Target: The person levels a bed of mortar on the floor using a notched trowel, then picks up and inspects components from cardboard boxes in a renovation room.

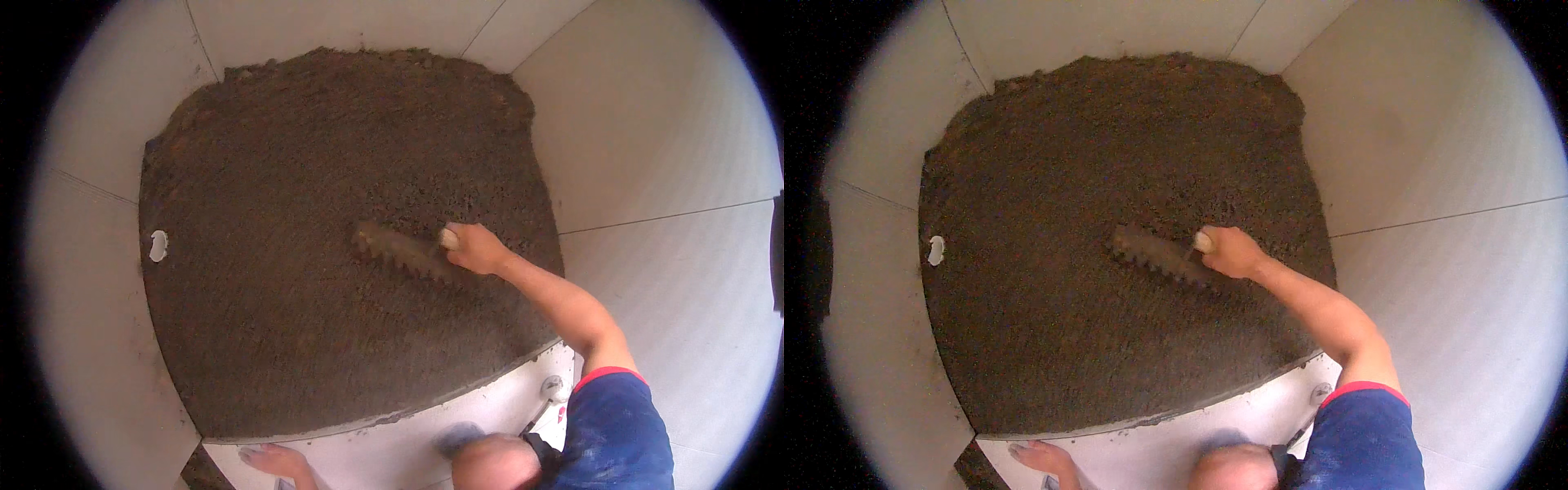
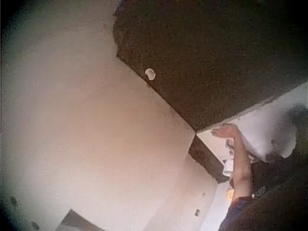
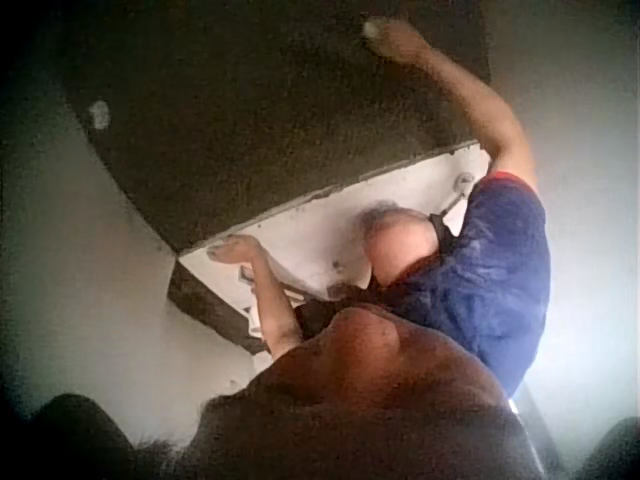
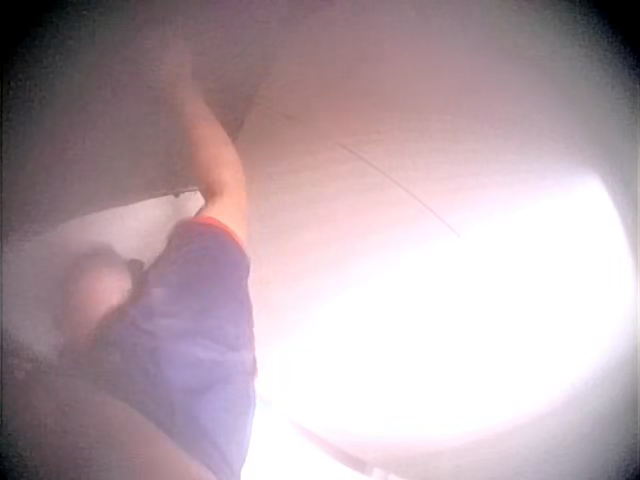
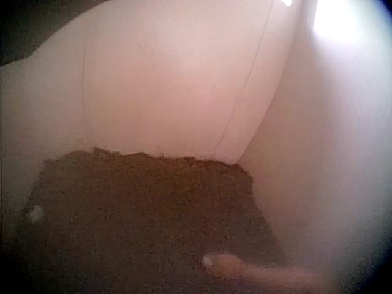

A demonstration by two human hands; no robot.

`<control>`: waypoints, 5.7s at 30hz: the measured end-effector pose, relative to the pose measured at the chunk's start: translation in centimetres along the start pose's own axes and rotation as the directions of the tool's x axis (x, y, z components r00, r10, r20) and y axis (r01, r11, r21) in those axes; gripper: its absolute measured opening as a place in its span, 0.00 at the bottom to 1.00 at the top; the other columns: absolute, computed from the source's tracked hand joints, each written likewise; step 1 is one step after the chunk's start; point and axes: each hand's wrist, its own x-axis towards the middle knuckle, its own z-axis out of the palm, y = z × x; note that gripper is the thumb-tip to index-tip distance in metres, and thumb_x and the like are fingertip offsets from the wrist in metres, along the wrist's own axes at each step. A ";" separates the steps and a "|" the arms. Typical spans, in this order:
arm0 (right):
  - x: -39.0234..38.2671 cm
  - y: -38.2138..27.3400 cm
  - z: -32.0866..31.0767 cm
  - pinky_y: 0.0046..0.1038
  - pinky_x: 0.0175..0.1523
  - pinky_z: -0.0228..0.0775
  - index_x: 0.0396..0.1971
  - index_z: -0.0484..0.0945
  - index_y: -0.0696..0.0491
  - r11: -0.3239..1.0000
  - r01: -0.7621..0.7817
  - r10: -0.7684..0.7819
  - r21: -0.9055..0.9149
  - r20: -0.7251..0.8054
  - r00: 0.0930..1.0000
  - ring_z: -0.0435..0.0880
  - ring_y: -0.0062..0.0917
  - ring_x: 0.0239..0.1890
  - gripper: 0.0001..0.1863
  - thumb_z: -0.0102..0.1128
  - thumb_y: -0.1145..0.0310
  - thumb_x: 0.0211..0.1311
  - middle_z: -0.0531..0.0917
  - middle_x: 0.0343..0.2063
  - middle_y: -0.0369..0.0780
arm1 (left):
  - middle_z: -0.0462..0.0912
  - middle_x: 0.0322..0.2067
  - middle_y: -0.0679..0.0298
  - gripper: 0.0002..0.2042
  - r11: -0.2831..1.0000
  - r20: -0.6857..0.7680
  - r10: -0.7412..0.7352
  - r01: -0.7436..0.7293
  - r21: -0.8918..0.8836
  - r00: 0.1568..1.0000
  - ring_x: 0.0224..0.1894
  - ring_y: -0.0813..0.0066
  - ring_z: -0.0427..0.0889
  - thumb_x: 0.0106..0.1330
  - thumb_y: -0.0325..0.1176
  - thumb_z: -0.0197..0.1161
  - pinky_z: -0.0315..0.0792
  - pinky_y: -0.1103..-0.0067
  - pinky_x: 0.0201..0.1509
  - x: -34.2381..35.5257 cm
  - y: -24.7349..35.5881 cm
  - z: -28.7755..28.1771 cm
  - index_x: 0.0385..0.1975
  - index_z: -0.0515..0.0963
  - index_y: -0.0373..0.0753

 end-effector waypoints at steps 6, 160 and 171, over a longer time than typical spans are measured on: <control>-5.3 17.5 -2.0 0.42 0.50 0.75 0.45 0.78 0.57 0.866 -0.483 0.450 0.127 -0.618 0.645 0.82 0.48 0.47 0.18 0.62 0.64 0.57 0.84 0.43 0.52 | 0.55 0.69 0.35 0.34 0.998 -0.003 0.006 -0.006 -0.059 1.000 0.71 0.39 0.55 0.78 0.50 0.36 0.50 0.55 0.74 0.0 2.1 -0.5 0.66 0.56 0.19; -0.5 12.2 3.0 0.31 0.19 0.64 0.29 0.68 0.55 -0.136 0.447 0.980 0.884 0.053 0.194 0.73 0.25 0.17 0.07 0.56 0.70 0.64 0.73 0.20 0.37 | 0.59 0.63 0.26 0.26 0.989 0.118 0.098 -0.110 0.095 0.988 0.67 0.28 0.59 0.73 0.34 0.45 0.54 0.49 0.72 1.4 -2.3 4.3 0.59 0.60 0.12; -14.9 13.6 9.1 0.30 0.19 0.65 0.30 0.69 0.54 -0.241 0.556 0.968 0.795 0.158 0.194 0.73 0.26 0.17 0.07 0.57 0.69 0.65 0.72 0.19 0.36 | 0.60 0.64 0.28 0.26 0.992 0.091 0.109 -0.114 0.050 0.990 0.67 0.31 0.60 0.74 0.35 0.43 0.54 0.50 0.72 1.2 -1.0 5.1 0.61 0.60 0.14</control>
